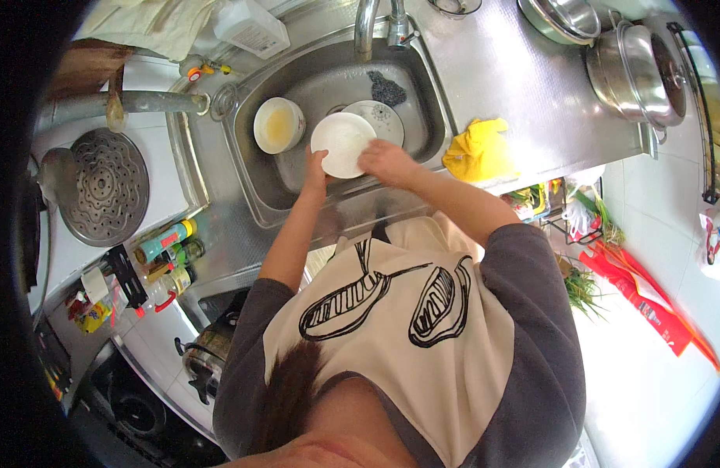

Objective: The person washes several white bowls and a plate in a kitchen sink using a sponge and running water. They rinse each item, wipe them with a yellow cloth, and place them on a drying rack. The person also wipes the sink area and handles a wok and ladle at the end.

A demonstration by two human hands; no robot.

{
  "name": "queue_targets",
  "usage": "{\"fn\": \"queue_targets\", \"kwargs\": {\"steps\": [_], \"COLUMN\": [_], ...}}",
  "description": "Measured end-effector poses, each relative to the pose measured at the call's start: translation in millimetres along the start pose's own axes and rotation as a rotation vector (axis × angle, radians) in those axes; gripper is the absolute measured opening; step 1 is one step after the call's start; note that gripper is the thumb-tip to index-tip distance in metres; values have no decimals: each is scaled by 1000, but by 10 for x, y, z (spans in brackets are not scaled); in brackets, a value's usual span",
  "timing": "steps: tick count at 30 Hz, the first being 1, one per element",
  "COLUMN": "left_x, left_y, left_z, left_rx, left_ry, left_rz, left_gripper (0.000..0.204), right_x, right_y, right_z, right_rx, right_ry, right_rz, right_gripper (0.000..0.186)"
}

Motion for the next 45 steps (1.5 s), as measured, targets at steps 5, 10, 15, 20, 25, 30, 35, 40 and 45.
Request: {"fn": "queue_targets", "kwargs": {"steps": [5, 10, 15, 20, 25, 30, 35, 40, 45], "left_x": [107, 569, 343, 777, 920, 590, -206, -670, -681], "left_y": [71, -209, -310, -401, -285, -347, -135, 288, 243], "left_z": [-33, -445, -486, -830, -902, -646, -239, 115, 158], "left_rx": [-86, -198, -265, -197, -130, -188, -353, -377, -380], "left_ry": [-8, -38, -148, -279, -346, -200, 434, 706, 743], "left_rz": [112, -49, -241, -32, 116, -27, -847, -1116, -1215], "left_gripper": [53, 60, 64, 67, 66, 65, 69, 73, 76], "right_x": [-161, -237, -1084, -1118, -966, -1327, -834, -647, -1153], "right_y": [323, 709, 204, 97, 177, 561, 1239, 1772, 1161], "right_z": [-52, 344, 773, 927, 1002, 1141, 603, 403, 620], "right_rx": [241, 613, 538, 235, 238, 150, 150, 249, 223], "right_ry": [427, 360, 710, 987, 1073, 1213, 1330, 1291, 1190], "right_rz": [-16, 45, 192, -160, -357, -500, -1171, -1129, -176], "right_gripper": [11, 11, 11, 18, 16, 21, 26, 23, 26]}}
Point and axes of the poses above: each hand's wrist, its own z-axis away from the middle knuckle, its own y-axis out of the palm, x = y × z, the point moved 10 cm from there along -z, towards the middle knuckle, and after that the axes turned 10 degrees about z, right-handed, at the moved point
